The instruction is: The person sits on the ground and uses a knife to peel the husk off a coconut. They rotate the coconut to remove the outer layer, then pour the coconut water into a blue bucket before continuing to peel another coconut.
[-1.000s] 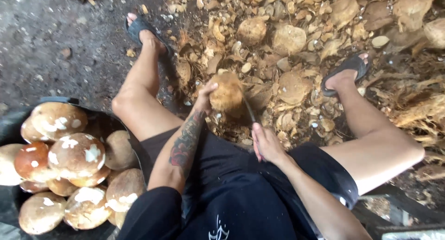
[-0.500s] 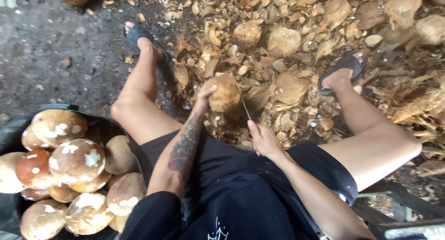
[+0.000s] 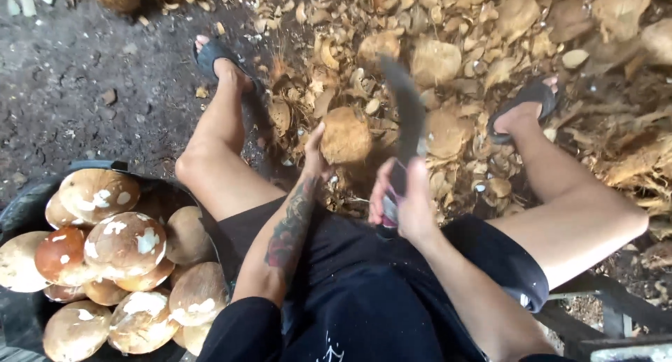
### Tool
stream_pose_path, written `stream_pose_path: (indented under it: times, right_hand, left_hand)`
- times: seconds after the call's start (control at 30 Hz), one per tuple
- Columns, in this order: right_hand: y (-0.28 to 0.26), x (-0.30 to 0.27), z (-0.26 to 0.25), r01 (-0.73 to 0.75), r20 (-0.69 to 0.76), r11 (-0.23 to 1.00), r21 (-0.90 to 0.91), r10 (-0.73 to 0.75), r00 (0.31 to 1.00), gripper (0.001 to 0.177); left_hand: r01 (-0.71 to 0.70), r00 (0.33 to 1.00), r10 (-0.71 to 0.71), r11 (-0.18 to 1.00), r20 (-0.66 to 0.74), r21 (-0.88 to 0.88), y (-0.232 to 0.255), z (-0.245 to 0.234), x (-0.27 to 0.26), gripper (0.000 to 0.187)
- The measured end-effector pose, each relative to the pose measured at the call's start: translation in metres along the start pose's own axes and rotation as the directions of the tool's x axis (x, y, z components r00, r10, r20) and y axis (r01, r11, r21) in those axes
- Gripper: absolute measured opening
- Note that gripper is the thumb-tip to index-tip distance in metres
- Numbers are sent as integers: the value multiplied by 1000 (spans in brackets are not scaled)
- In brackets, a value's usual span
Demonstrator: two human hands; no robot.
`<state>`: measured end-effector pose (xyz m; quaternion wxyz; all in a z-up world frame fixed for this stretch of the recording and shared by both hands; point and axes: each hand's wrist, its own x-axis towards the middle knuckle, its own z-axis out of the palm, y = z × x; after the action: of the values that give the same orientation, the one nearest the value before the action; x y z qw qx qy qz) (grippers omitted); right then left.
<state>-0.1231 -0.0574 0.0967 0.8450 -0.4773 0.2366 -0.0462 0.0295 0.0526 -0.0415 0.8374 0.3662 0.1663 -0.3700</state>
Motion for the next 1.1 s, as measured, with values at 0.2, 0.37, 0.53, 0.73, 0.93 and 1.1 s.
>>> stream_pose_path:
  times: [0.2, 0.37, 0.53, 0.73, 0.93, 1.1]
  right_hand:
    - [102, 14, -110, 760, 390, 614, -211, -661, 642, 50]
    - [69, 6, -81, -390, -209, 508, -768, 376, 903, 71]
    - [24, -14, -61, -181, -74, 727, -662, 177, 981, 56]
    - [39, -9, -88, 748, 531, 637, -185, -576, 622, 84]
    - [59, 3, -64, -599, -391, 664, -449, 457, 799, 68]
    - [35, -19, -73, 117, 60, 864, -489, -100, 993, 27]
  left_hand:
    - [38, 998, -43, 989, -36, -144, -9, -27, 21, 84]
    - [79, 997, -81, 985, -7, -153, -5, -27, 23, 74]
    - [92, 996, -89, 982, 26, -166, -10, -26, 27, 85]
    - [133, 990, -140, 979, -34, -154, 1, -20, 13, 94]
    - [131, 991, -130, 981, 17, -142, 7, -13, 6, 91]
    - [77, 996, -70, 986, 54, -151, -5, -26, 20, 90]
